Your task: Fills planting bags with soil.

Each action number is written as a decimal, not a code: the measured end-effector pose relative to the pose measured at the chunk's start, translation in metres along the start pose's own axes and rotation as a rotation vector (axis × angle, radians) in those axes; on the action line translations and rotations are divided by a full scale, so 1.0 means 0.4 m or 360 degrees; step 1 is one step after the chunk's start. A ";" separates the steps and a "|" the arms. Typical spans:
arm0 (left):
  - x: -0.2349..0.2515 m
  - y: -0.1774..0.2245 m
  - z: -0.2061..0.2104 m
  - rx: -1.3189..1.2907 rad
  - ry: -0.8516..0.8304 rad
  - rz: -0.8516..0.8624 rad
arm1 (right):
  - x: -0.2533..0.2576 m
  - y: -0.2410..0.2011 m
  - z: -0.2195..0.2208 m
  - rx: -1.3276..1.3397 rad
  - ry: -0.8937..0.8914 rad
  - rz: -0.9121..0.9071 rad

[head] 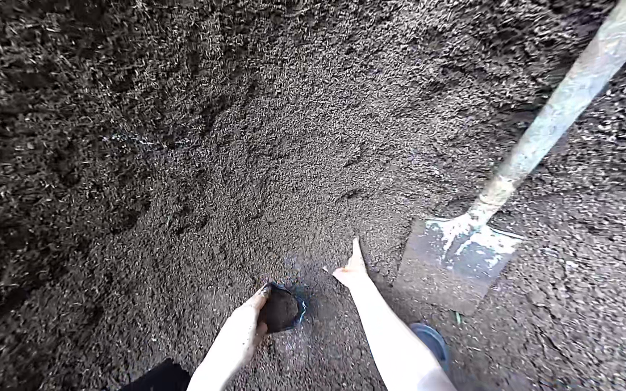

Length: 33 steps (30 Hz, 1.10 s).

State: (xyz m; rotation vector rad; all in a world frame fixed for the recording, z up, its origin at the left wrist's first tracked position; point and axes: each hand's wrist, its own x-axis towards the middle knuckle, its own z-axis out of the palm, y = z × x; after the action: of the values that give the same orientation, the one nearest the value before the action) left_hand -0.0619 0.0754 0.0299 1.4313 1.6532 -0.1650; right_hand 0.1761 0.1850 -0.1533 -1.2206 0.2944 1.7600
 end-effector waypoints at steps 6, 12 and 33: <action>0.015 -0.028 -0.001 -0.0571 0.0239 -0.0230 | 0.082 0.027 0.091 0.0236 -0.0110 -0.0035; 0.043 0.001 0.035 -0.0662 0.0362 -0.0175 | 0.026 -0.009 0.090 -0.0051 -0.0486 -0.0010; -0.037 -0.048 0.090 -0.0579 0.0524 0.0062 | -0.472 0.054 0.282 -0.2104 -0.0780 0.0306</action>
State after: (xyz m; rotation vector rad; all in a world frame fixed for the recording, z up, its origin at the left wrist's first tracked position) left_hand -0.0602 0.0365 0.0110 1.2539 1.8025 0.3958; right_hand 0.1023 0.1409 0.0505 -1.5238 -1.2631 2.3937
